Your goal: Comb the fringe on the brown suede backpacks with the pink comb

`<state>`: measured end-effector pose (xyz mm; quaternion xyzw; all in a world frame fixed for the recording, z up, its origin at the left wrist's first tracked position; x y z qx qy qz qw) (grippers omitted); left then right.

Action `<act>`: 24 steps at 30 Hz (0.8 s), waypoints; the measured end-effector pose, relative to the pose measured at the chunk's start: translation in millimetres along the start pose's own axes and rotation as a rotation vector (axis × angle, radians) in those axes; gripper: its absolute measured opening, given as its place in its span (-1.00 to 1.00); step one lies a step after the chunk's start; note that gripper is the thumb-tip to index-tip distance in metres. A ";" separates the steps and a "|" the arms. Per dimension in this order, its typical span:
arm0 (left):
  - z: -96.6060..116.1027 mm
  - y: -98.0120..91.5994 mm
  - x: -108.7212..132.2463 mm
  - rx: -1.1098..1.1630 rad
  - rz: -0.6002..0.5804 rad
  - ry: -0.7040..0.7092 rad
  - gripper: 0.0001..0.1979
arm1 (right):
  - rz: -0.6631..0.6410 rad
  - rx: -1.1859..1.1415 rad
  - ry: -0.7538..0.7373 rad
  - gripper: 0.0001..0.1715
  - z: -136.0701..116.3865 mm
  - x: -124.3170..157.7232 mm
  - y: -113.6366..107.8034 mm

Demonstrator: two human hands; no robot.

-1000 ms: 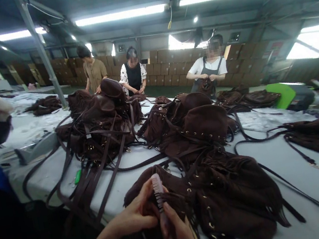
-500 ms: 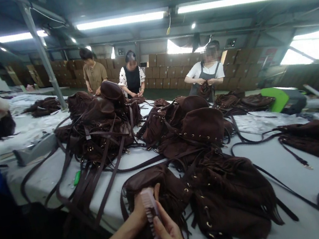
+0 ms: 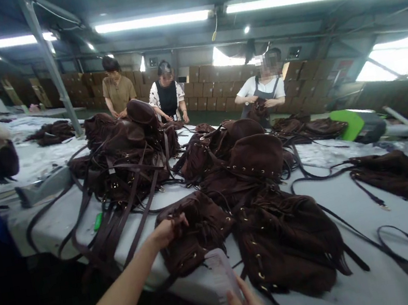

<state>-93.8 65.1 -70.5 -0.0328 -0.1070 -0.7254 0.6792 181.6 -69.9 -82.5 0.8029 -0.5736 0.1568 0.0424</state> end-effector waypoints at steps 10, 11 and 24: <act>-7.0 -89.4 106.6 -0.055 0.519 0.213 -0.56 | 0.002 -0.168 0.001 -0.06 21.5 -31.9 11.5; -12.8 -70.2 109.2 -0.169 0.407 0.200 -0.51 | 0.000 -0.170 -0.009 -0.09 17.6 -33.2 12.9; -36.0 55.8 112.0 -0.804 0.000 -0.096 -0.33 | 0.039 -0.035 0.000 -0.01 22.2 -26.2 8.5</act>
Point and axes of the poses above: each hand's wrist, its own x-axis away from the middle knuckle, its own y-axis out of the palm, z = x × y, the point moved 7 cm from there along -x, towards the middle knuckle, and after that the axes turned 13 degrees about -z, right-handed, at the moved point
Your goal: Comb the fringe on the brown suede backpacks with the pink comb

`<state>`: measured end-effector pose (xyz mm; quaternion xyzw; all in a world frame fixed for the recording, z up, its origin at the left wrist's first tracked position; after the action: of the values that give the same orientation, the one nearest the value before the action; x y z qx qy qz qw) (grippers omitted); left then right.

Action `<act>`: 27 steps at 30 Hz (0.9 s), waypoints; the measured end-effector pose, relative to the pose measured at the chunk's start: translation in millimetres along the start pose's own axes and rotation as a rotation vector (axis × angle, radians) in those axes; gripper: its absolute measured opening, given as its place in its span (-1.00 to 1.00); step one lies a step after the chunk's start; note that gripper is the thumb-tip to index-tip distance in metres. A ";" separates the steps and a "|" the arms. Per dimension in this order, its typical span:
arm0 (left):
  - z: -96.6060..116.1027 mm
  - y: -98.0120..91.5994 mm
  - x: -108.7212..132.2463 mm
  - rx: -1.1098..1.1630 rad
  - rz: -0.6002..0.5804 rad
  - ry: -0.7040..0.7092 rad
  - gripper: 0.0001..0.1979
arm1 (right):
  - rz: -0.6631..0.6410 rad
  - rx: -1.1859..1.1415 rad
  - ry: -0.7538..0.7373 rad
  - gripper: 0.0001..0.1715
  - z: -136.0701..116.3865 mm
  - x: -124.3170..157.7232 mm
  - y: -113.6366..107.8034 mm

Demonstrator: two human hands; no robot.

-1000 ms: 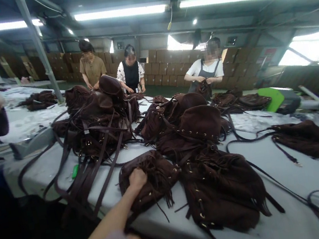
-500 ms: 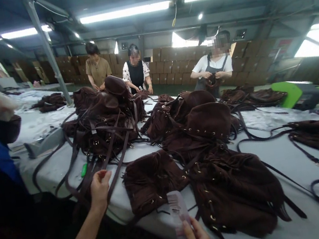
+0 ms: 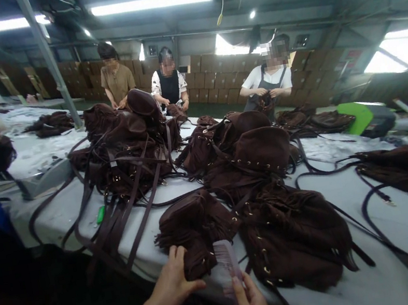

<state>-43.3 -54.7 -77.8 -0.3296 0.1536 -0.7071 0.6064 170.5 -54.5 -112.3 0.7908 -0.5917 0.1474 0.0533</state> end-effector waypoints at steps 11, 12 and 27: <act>-26.8 -9.8 10.5 0.391 -0.045 0.253 -0.52 | -0.047 0.028 -0.002 -0.16 3.1 -1.8 16.1; -27.1 -8.9 10.8 0.427 -0.032 0.272 -0.56 | -0.057 0.014 0.007 -0.15 1.7 -0.9 19.9; 5.3 10.8 19.2 0.333 0.040 0.279 -0.86 | 0.061 -0.050 0.015 -0.13 -26.4 -1.8 6.4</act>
<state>-32.5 -74.5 -75.2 -0.1208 0.1234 -0.7494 0.6392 159.5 -47.9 -88.3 0.7696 -0.6186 0.1401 0.0732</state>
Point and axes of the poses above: each hand's wrist, its own x-axis away from the middle knuckle, its own y-axis out of the palm, z = x × y, the point moved 7 cm from there along -x, towards the middle knuckle, and after that the axes turned 13 degrees about -z, right-handed, at the moved point
